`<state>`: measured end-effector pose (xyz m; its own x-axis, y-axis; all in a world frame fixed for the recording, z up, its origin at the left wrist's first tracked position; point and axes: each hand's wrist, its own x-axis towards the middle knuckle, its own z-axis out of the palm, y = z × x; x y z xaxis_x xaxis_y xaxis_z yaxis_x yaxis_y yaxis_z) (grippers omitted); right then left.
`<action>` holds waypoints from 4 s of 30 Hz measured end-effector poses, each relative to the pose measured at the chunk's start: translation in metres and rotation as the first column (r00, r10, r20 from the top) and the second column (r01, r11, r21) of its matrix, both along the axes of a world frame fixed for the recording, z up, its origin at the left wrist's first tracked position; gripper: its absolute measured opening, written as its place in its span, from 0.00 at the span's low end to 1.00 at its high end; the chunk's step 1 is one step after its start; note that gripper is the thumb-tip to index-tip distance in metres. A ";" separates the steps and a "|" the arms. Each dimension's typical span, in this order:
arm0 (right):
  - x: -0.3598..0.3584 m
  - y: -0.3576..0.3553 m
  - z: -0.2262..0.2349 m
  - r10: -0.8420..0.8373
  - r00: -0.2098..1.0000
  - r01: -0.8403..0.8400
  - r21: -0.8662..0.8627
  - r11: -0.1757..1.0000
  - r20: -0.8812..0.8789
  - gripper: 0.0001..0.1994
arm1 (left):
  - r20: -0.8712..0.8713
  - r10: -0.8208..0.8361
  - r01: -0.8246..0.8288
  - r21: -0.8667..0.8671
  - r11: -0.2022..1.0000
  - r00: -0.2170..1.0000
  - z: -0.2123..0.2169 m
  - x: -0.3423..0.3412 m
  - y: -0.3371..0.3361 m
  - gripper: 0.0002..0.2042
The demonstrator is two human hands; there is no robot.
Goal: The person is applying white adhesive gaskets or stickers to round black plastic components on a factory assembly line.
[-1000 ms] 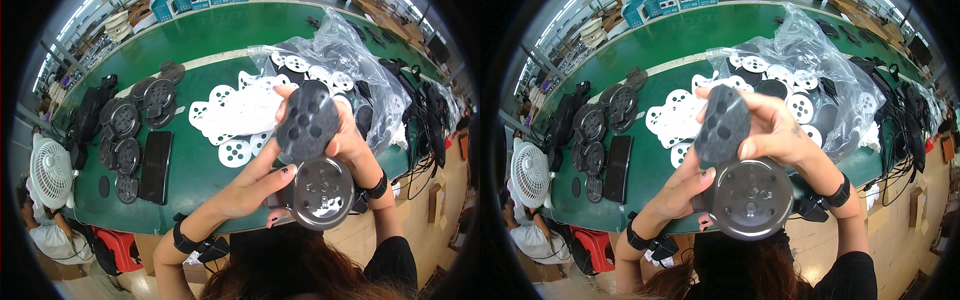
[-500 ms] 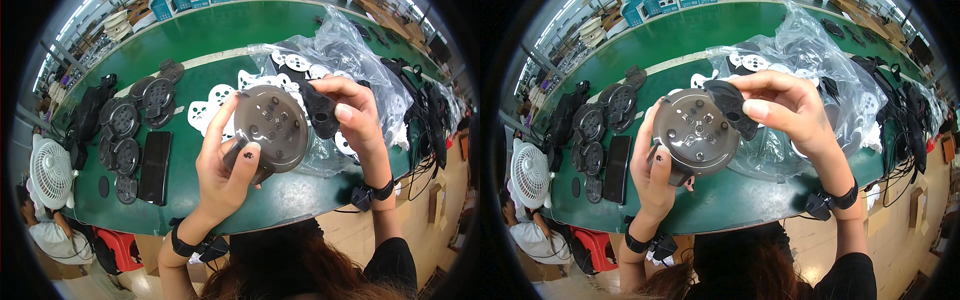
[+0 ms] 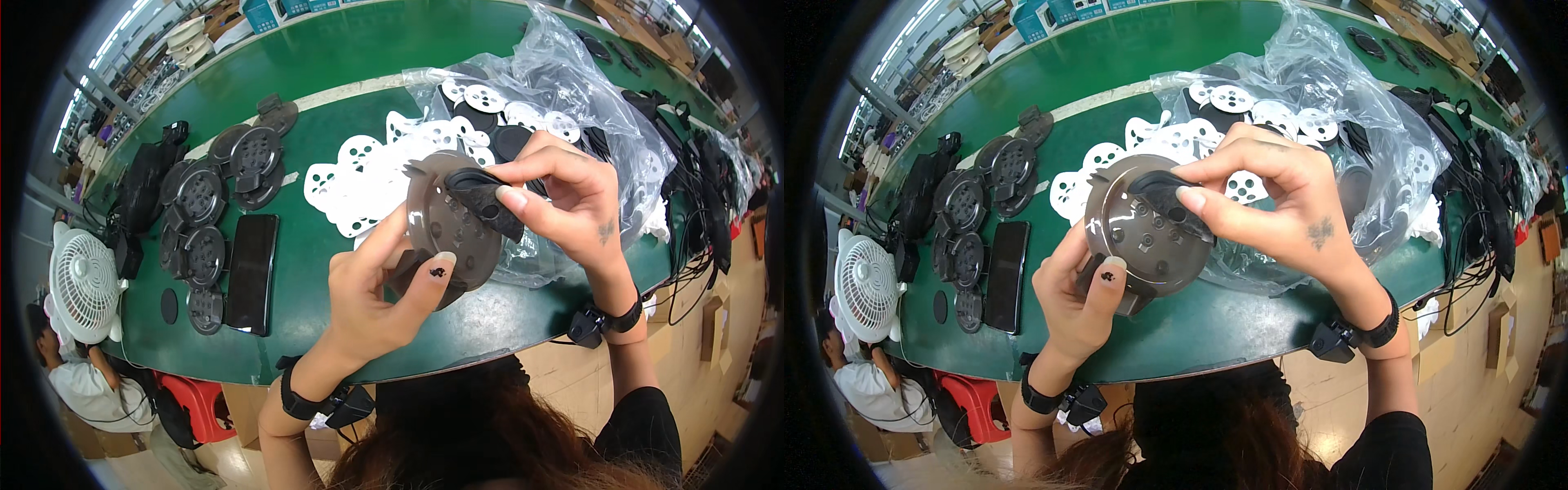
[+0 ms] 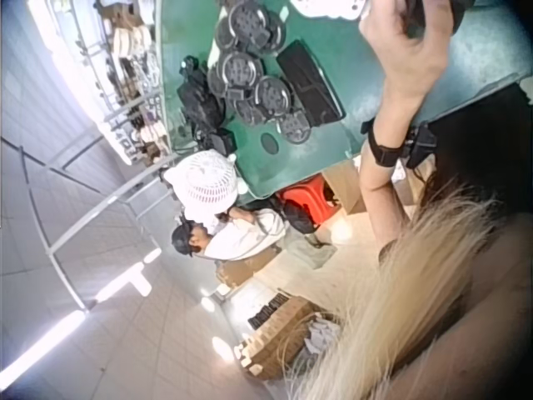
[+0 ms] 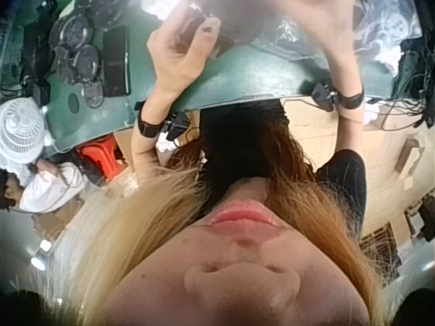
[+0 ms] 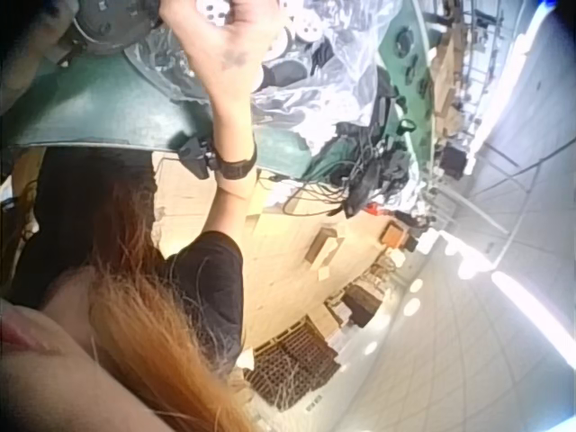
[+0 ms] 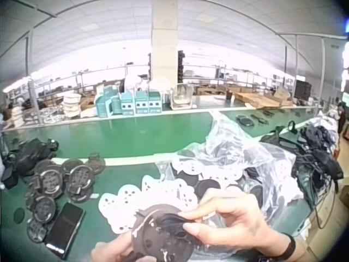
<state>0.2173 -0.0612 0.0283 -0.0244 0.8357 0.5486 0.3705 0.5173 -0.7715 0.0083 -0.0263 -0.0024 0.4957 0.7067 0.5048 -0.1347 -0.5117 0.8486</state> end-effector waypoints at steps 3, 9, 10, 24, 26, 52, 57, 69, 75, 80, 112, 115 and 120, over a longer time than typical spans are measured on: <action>-0.001 0.000 -0.002 -0.025 0.998 0.023 0.033 0.999 0.062 0.09 | -0.011 0.032 -0.032 0.024 0.999 0.999 -0.003 0.001 0.000 0.23; -0.004 0.001 -0.003 -0.075 0.987 0.061 0.104 0.993 0.144 0.10 | -0.029 0.078 -0.075 0.082 0.994 0.997 -0.008 0.002 0.001 0.23; -0.005 0.000 -0.003 -0.082 0.984 0.064 0.115 0.991 0.158 0.10 | -0.025 0.088 -0.085 0.099 0.991 0.996 -0.008 0.002 0.002 0.24; -0.006 0.002 -0.004 -0.069 0.977 0.060 0.050 0.997 0.199 0.12 | -0.040 0.007 -0.010 -0.066 0.998 0.999 -0.007 0.004 0.001 0.24; -0.010 0.001 -0.002 -0.059 0.976 0.051 0.044 0.998 0.208 0.14 | -0.043 -0.050 0.043 -0.150 0.988 0.998 -0.003 0.000 -0.001 0.24; 0.018 0.071 0.021 0.070 0.925 -0.288 -0.573 0.767 -0.372 0.17 | 0.288 -0.107 0.276 -0.646 0.712 0.952 -0.002 -0.003 0.024 0.24; 0.014 0.092 0.026 0.062 0.819 -0.408 -0.503 0.762 -0.571 0.27 | 0.278 0.045 0.138 -0.605 0.784 0.960 -0.005 -0.005 0.030 0.23; 0.014 0.033 0.029 0.108 0.833 -0.004 -0.190 0.982 0.543 0.20 | -0.017 0.022 -0.027 -0.416 0.909 1.000 -0.018 0.000 0.031 0.15; 0.012 0.042 -0.029 0.163 0.422 0.298 -0.306 0.904 0.892 0.35 | -0.403 0.511 -0.314 0.460 0.830 0.760 -0.024 -0.002 0.039 0.26; 0.000 0.051 -0.058 0.007 0.465 0.175 -0.099 0.980 0.885 0.31 | -0.623 0.438 -0.227 0.390 0.892 0.649 -0.027 -0.004 0.038 0.37; 0.044 0.085 -0.011 0.248 0.569 -0.134 -0.209 0.969 0.784 0.09 | -0.706 0.363 -0.046 0.425 0.904 0.608 -0.041 -0.016 0.059 0.39; 0.032 0.099 -0.002 0.269 0.597 -0.196 -0.188 0.962 0.756 0.11 | -0.593 0.338 -0.128 0.367 0.921 0.731 -0.040 -0.015 0.062 0.44; 0.004 0.140 -0.023 0.498 0.384 -0.359 -0.371 0.856 0.777 0.14 | -0.633 0.492 -0.186 0.488 0.853 0.598 -0.041 -0.017 0.064 0.49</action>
<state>0.2212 0.0792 0.0053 -0.7763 0.6284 -0.0507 0.6125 0.7329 -0.2962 -0.0088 0.0373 -0.0439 0.5587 0.7589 0.3346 0.6764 -0.6504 0.3456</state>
